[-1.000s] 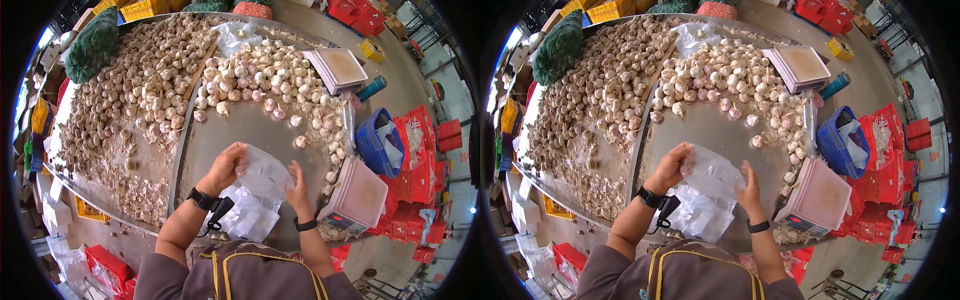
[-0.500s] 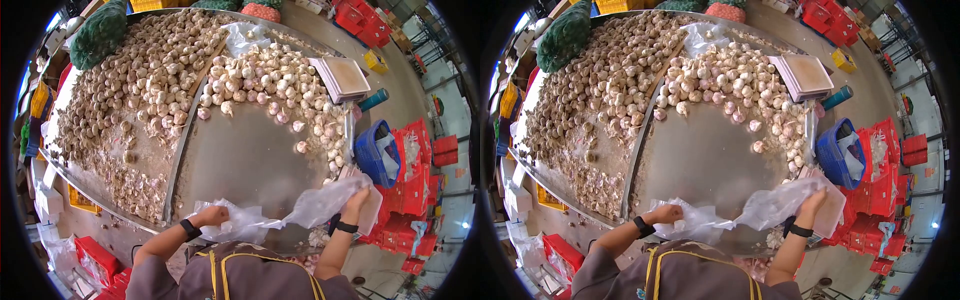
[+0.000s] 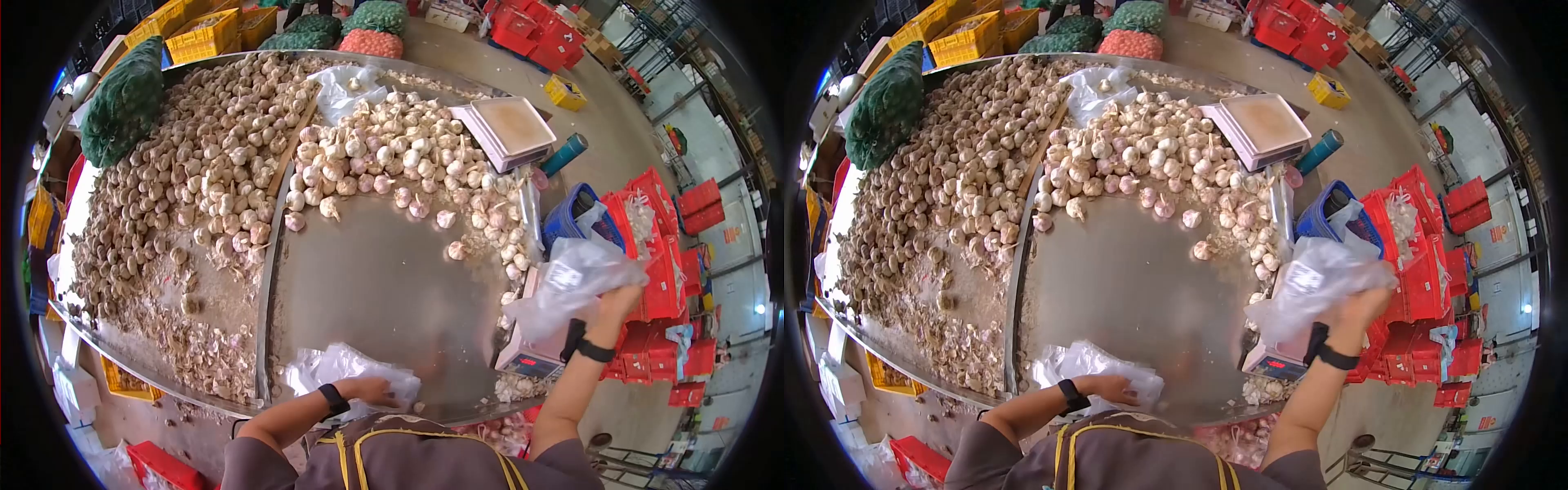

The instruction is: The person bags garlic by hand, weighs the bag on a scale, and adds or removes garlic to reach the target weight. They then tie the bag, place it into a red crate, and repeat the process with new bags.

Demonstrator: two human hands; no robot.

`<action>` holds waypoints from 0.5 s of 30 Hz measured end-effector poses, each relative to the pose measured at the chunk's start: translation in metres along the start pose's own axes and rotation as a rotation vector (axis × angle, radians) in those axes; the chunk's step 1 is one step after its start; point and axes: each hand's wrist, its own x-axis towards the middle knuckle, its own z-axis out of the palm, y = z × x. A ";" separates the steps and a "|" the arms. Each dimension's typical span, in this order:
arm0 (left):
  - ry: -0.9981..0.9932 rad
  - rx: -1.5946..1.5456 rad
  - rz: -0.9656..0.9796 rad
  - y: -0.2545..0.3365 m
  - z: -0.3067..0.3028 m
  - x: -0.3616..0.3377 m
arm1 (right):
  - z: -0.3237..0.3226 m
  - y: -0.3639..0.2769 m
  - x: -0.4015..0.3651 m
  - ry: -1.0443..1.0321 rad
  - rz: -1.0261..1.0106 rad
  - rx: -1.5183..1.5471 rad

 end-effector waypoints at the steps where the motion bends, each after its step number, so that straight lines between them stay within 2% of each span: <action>1: 0.138 0.122 0.090 0.018 -0.018 -0.005 | 0.006 0.020 -0.012 -0.187 -0.021 -0.064; 2: 0.275 -0.028 0.327 0.049 -0.051 -0.005 | 0.032 0.036 -0.045 -0.222 -0.008 -0.170; 3: 0.522 -0.083 0.307 0.079 -0.073 -0.005 | 0.058 0.040 -0.081 -0.409 -0.017 -0.278; 4: 0.679 -0.098 0.259 0.102 -0.092 -0.003 | 0.066 0.063 -0.098 -0.584 -0.031 -0.402; 5: 0.794 -0.119 0.338 0.128 -0.111 -0.002 | 0.081 0.075 -0.122 -0.636 0.152 -0.358; 6: 0.910 -0.143 0.419 0.148 -0.124 0.002 | 0.097 0.078 -0.144 -0.720 0.179 -0.320; 7: 0.909 -0.138 0.423 0.151 -0.129 0.014 | 0.112 0.076 -0.162 -0.808 0.206 -0.282; 9: 1.097 -0.080 0.374 0.136 -0.138 0.044 | 0.137 0.055 -0.187 -0.842 0.349 -0.192; 10: 1.080 -0.284 0.332 0.125 -0.142 0.054 | 0.142 0.048 -0.191 -0.851 0.366 -0.174; 11: 1.083 -0.282 0.336 0.120 -0.146 0.051 | 0.143 0.043 -0.190 -0.853 0.361 -0.173; 13: 1.086 -0.183 0.008 0.100 -0.155 0.032 | 0.138 0.035 -0.184 -0.744 0.423 -0.016; 15: 1.355 -0.113 0.041 0.066 -0.158 0.013 | 0.117 0.050 -0.165 -0.618 0.352 -0.070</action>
